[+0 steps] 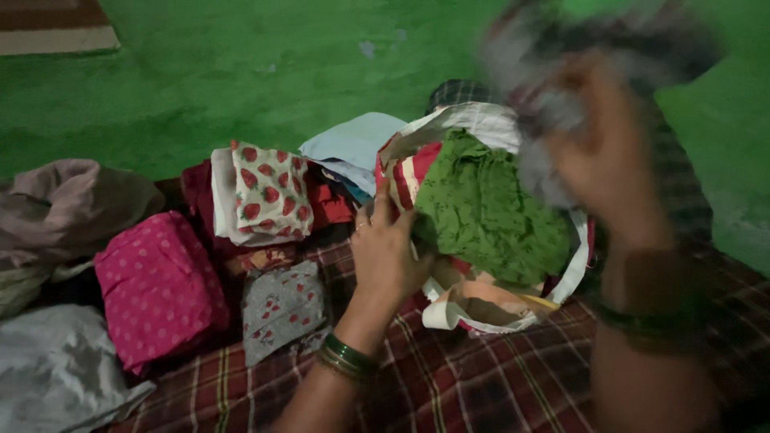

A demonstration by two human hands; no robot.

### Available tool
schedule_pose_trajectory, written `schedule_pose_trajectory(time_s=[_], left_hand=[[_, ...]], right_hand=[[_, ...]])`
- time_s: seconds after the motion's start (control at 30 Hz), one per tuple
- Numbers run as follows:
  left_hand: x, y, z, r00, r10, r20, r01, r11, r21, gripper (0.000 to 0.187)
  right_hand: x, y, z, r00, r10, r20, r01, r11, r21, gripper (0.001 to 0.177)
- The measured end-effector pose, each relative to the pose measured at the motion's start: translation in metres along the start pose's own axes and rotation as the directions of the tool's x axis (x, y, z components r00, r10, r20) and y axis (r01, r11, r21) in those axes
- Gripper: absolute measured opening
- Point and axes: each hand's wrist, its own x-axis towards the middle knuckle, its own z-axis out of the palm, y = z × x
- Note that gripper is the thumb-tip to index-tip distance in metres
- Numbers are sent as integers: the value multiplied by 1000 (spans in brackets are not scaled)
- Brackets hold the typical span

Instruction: The person sorts various items of clothing, including folded shirts and dresses, placing some into a large bag while keeping others in piles on a bed.

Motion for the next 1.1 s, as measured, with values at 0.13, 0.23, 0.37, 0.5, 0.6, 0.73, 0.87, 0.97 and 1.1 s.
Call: schedule_pose_trajectory(time_s=[0.13, 0.23, 0.37, 0.5, 0.6, 0.73, 0.87, 0.97, 1.1], left_hand=[[-10, -2, -9, 985, -161, 65, 170, 970, -172, 104], [-9, -8, -10, 908, -275, 315, 313, 946, -78, 107], [-9, -24, 11, 977, -122, 177, 180, 915, -360, 117], [-7, -29, 31, 997, -75, -8, 54, 787, -615, 99], [-4, -23, 27, 972, -194, 134, 232, 684, -691, 100], [0, -27, 17, 995, -18, -95, -55, 707, -705, 96], [-1, -51, 5, 997, -76, -24, 33, 670, -742, 88], [0, -83, -15, 986, -168, -7, 83, 523, -848, 78], [-29, -143, -33, 960, -278, -21, 131, 517, -846, 62]], right_hand=[[-30, 23, 27, 586, 61, 808, -309, 939, 152, 61], [-43, 32, 44, 456, 224, 861, -355, 933, -55, 37], [-48, 45, 74, 423, 464, 778, -317, 880, -353, 34], [-73, 66, 131, 387, 404, 829, -234, 913, -335, 34], [-88, 75, 163, 485, 369, 793, -157, 929, -336, 33], [-62, 63, 143, 459, 221, 861, -151, 974, -169, 35], [-36, -11, 92, 517, 468, 717, -344, 880, -327, 29], [-29, -82, 83, 762, 530, 372, -464, 848, -257, 36], [-47, -130, 134, 837, 359, 412, -467, 862, 198, 27]])
